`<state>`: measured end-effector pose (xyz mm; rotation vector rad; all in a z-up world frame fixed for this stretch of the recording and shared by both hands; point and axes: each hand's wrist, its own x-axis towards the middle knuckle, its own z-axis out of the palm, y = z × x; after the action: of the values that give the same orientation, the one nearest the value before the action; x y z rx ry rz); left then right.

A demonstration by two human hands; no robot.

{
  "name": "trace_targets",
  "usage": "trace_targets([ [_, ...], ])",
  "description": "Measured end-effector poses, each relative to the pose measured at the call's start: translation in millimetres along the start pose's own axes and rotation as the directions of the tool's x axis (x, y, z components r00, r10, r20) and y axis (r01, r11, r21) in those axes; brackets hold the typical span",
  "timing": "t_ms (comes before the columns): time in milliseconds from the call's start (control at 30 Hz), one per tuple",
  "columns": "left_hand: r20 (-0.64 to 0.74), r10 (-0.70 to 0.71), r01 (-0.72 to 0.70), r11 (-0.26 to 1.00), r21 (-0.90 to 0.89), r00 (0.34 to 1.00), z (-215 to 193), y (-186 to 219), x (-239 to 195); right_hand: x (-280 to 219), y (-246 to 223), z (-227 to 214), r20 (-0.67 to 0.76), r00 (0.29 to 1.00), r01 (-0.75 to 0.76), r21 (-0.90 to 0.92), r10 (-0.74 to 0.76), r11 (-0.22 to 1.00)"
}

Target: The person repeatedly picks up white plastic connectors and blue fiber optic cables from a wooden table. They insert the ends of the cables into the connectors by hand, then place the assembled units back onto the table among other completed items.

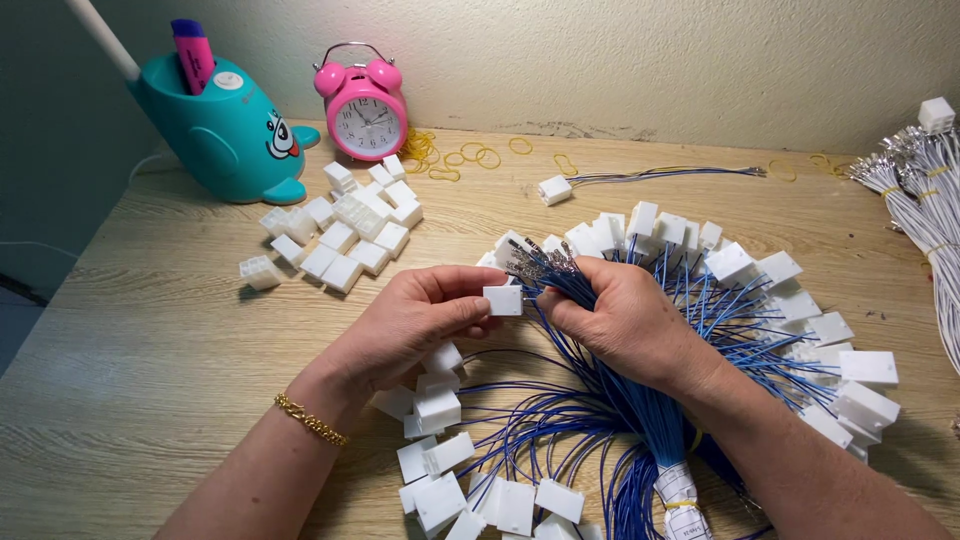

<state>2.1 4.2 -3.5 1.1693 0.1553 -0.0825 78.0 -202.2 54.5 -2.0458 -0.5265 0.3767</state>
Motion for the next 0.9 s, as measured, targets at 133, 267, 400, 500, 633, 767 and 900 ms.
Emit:
trace_targets([
  [133,-0.007,0.028,-0.028,0.996,0.087,1.0,-2,-1,1,2,5,3,-0.005,1.0,0.006,-0.049,-0.006,0.999],
  [267,0.022,0.06,-0.063,0.985,0.158,0.998,-1,-4,1,2,4,3,0.004,1.0,0.014,-0.056,-0.014,0.998],
  [400,0.025,0.074,-0.077,0.98,0.184,0.997,3,2,-3,2,9,3,-0.003,1.0,0.012,-0.034,-0.012,0.999],
  [500,0.024,0.081,-0.084,0.981,0.176,0.996,8,7,-8,3,7,2,0.012,1.0,0.005,-0.014,-0.005,1.0],
  [633,0.024,0.094,-0.097,0.981,0.168,0.995,7,5,-5,2,6,3,0.008,1.0,0.0,-0.016,0.0,1.0],
  [767,0.025,0.12,-0.122,0.972,0.2,0.993,8,4,1,3,5,4,0.024,1.0,0.005,0.021,-0.005,1.0],
  [900,0.043,0.136,-0.142,0.966,0.218,0.99,10,4,3,1,6,4,0.033,0.999,0.021,0.049,-0.022,0.999],
])
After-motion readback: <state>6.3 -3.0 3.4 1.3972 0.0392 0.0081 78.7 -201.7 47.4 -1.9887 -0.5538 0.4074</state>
